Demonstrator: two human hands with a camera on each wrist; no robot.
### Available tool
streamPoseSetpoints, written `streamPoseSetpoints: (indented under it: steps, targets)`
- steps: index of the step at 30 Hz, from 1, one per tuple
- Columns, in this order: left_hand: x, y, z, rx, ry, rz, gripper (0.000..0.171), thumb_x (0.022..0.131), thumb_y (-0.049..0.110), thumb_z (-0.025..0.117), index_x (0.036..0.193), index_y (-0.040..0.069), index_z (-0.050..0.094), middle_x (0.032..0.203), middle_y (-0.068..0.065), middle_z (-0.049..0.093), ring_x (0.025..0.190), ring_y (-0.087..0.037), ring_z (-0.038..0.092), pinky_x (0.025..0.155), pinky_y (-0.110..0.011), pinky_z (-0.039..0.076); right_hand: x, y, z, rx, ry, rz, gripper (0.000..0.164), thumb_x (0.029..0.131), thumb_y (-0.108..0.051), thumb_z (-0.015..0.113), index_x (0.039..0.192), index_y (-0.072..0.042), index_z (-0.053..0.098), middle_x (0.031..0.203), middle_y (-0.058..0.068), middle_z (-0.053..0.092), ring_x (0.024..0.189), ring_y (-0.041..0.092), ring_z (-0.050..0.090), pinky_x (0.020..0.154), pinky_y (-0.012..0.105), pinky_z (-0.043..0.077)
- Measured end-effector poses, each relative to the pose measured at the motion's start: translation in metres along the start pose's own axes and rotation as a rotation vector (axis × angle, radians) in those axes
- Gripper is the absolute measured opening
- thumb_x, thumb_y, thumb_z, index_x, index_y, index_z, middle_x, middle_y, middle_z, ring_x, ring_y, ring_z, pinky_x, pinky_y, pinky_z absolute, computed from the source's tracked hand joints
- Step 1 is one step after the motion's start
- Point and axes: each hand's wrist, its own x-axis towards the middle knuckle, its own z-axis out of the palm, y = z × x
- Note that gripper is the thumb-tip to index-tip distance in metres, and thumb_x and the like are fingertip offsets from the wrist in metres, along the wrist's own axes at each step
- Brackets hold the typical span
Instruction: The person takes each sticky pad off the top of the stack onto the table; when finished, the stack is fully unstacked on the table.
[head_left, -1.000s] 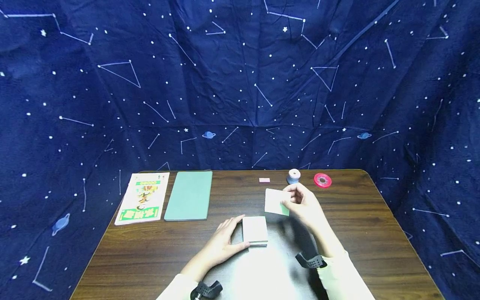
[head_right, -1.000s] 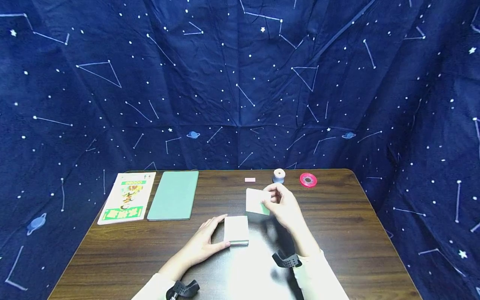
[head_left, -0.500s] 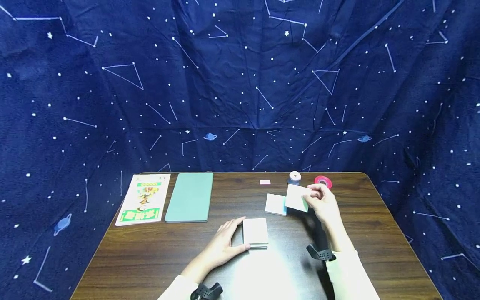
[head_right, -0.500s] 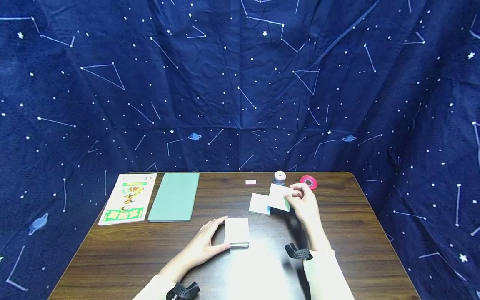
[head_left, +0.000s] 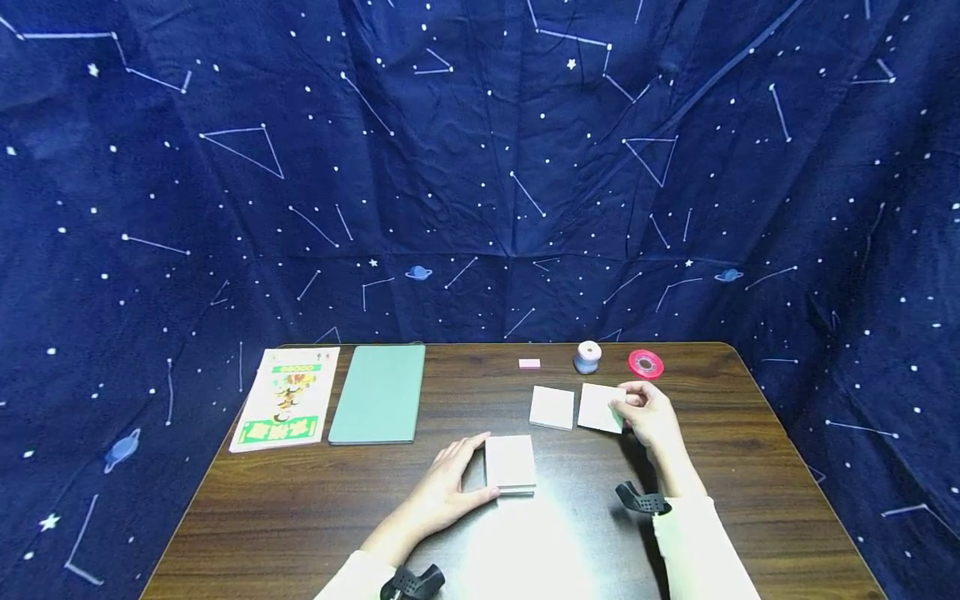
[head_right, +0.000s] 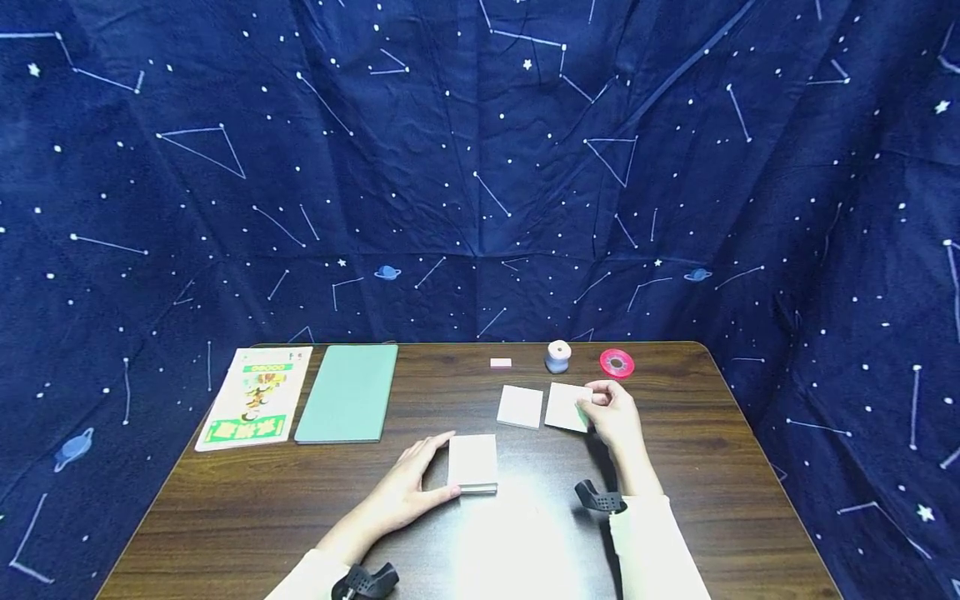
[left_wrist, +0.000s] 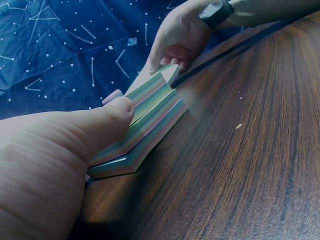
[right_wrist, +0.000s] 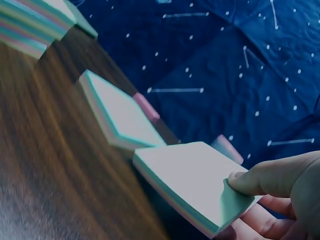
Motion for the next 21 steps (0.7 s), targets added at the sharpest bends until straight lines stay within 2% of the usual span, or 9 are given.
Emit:
streamPoseSetpoints:
  steps: [3, 6, 9, 12, 16, 21]
  targets:
    - [0.0, 0.0, 0.0, 0.014, 0.002, 0.005, 0.09, 0.094, 0.058, 0.08, 0.167, 0.02, 0.042, 0.165, -0.01, 0.054, 0.158, -0.04, 0.044, 0.131, -0.068, 0.029, 0.002, 0.008, -0.001, -0.068, 0.016, -0.009, 0.036, 0.095, 0.002, 0.077, 0.126, 0.012, 0.064, 0.085, 0.001, 0.075, 0.066, -0.002, 0.061, 0.058, 0.016, 0.05]
    - [0.0, 0.001, 0.0, 0.013, 0.003, 0.0, 0.089, 0.094, 0.058, 0.08, 0.167, 0.022, 0.043, 0.165, -0.009, 0.054, 0.158, -0.04, 0.044, 0.131, -0.067, 0.029, 0.003, 0.013, -0.001, -0.191, 0.06, -0.048, 0.031, 0.092, 0.0, 0.078, 0.12, 0.01, 0.068, 0.089, 0.012, 0.076, 0.069, 0.002, 0.06, 0.061, 0.017, 0.048]
    - [0.0, 0.002, -0.001, 0.003, 0.0, -0.001, 0.088, 0.095, 0.057, 0.08, 0.167, 0.022, 0.043, 0.166, -0.009, 0.054, 0.158, -0.041, 0.043, 0.132, -0.068, 0.028, 0.005, 0.017, -0.001, -0.347, 0.116, -0.088, 0.029, 0.088, -0.006, 0.08, 0.114, 0.005, 0.073, 0.095, 0.018, 0.077, 0.079, 0.013, 0.063, 0.07, 0.023, 0.047]
    - [0.0, 0.003, -0.001, -0.004, -0.001, 0.0, 0.088, 0.095, 0.056, 0.081, 0.167, 0.021, 0.043, 0.166, -0.01, 0.053, 0.159, -0.042, 0.042, 0.132, -0.069, 0.027, 0.007, 0.019, -0.001, -0.449, 0.153, -0.11, 0.029, 0.086, -0.01, 0.081, 0.112, 0.002, 0.076, 0.101, 0.019, 0.075, 0.094, 0.027, 0.065, 0.082, 0.035, 0.047]
    - [0.001, 0.002, -0.001, -0.002, 0.003, 0.004, 0.088, 0.095, 0.057, 0.08, 0.167, 0.021, 0.043, 0.165, -0.01, 0.054, 0.158, -0.042, 0.043, 0.131, -0.07, 0.026, 0.007, 0.02, -0.002, -0.481, 0.162, -0.126, 0.032, 0.085, -0.012, 0.08, 0.114, 0.001, 0.076, 0.104, 0.021, 0.071, 0.102, 0.037, 0.063, 0.088, 0.045, 0.046]
    - [0.0, 0.002, -0.001, 0.005, -0.003, -0.005, 0.089, 0.095, 0.057, 0.08, 0.167, 0.021, 0.043, 0.165, -0.01, 0.054, 0.158, -0.041, 0.043, 0.132, -0.07, 0.025, 0.006, 0.02, -0.002, -0.497, 0.152, -0.134, 0.034, 0.086, -0.012, 0.079, 0.117, 0.001, 0.075, 0.106, 0.023, 0.071, 0.102, 0.039, 0.062, 0.086, 0.047, 0.045]
